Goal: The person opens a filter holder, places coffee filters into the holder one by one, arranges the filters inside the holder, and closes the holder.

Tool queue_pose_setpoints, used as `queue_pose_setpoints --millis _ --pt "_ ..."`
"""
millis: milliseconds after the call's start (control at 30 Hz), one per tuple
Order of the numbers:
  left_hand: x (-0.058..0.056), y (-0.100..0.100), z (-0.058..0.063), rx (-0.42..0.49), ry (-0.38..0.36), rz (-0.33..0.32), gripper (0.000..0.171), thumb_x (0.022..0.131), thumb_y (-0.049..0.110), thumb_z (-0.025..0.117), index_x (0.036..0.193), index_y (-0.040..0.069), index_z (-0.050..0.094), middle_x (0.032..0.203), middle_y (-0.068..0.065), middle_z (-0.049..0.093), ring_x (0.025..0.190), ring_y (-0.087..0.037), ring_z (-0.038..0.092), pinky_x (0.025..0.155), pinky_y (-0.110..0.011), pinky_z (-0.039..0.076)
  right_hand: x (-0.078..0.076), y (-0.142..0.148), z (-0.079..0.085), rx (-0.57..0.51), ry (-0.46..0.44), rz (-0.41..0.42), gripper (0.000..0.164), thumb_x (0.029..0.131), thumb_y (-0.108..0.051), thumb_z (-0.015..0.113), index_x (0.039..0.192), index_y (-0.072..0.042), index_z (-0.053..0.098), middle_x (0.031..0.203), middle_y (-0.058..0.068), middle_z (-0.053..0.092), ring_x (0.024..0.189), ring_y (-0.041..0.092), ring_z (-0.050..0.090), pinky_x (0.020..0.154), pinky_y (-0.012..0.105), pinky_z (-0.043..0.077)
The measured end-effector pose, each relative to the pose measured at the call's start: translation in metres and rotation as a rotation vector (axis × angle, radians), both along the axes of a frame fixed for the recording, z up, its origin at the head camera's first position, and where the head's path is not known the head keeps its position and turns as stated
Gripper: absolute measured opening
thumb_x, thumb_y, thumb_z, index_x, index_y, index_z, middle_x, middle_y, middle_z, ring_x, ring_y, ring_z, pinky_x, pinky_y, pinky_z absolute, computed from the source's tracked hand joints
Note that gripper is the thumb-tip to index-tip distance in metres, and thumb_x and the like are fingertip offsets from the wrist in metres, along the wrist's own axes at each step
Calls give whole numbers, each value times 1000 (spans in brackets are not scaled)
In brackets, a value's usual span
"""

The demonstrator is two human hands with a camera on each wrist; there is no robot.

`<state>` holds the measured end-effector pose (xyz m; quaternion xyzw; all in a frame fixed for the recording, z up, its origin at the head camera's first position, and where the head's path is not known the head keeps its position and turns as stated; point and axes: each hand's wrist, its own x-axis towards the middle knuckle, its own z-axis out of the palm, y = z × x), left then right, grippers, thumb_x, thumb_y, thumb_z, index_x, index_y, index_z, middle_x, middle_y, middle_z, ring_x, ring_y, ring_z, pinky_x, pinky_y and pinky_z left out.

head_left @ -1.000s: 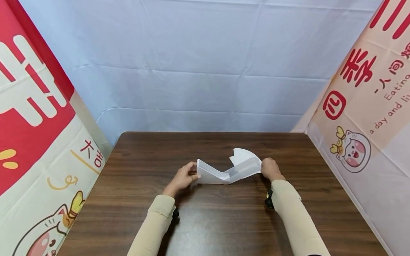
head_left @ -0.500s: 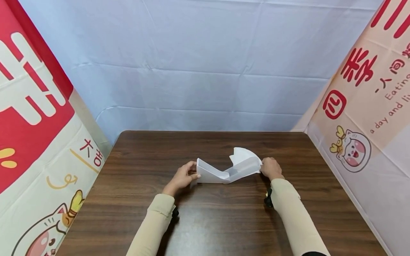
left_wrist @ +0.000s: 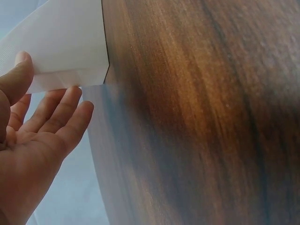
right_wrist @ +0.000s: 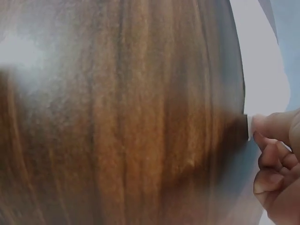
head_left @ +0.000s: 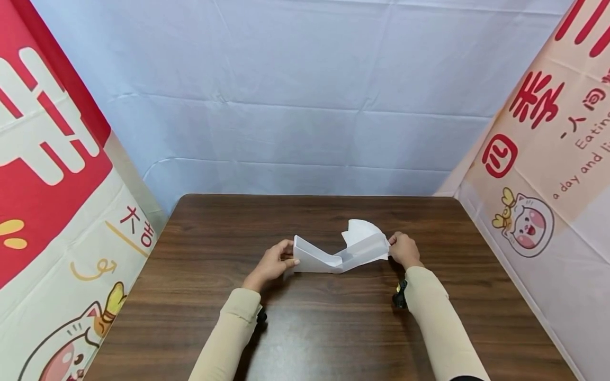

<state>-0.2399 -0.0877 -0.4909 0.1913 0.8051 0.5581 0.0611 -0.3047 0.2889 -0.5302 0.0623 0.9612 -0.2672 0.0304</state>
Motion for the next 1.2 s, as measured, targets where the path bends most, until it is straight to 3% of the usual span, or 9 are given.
queue_pose_setpoints --millis 200,533,667,933,1200 --pt "0 0 1 -10 -2 7 31 84 -5 65 112 -5 54 103 -22 61 95 -35 60 81 -42 49 2 1 1 -46 13 21 25 81 -6 58 104 3 61 86 14 59 79 31 52 68 43 43" --pt "0 0 1 0 7 6 30 84 -5 65 112 -5 54 104 -23 61 96 -37 59 81 -44 49 1 1 3 -85 106 16 15 85 -11 54 86 2 62 85 16 61 77 32 52 69 42 43" --pt "0 -1 0 -6 6 0 31 84 -5 65 112 -6 53 104 -24 60 96 -38 59 82 -45 48 1 0 3 -114 125 16 14 83 -6 54 86 4 63 84 17 62 78 33 53 71 43 43" --pt "-16 -1 -34 -18 7 37 33 83 0 68 113 0 55 103 -18 62 94 -31 61 81 -44 49 3 0 1 -164 134 20 16 84 -4 54 89 8 65 85 20 64 80 33 55 76 45 44" --pt "-20 -3 -37 -29 7 31 32 83 2 69 112 3 56 103 -14 63 94 -27 61 80 -37 50 5 3 2 -271 152 19 16 85 -3 55 90 9 65 82 18 64 72 25 55 63 32 44"
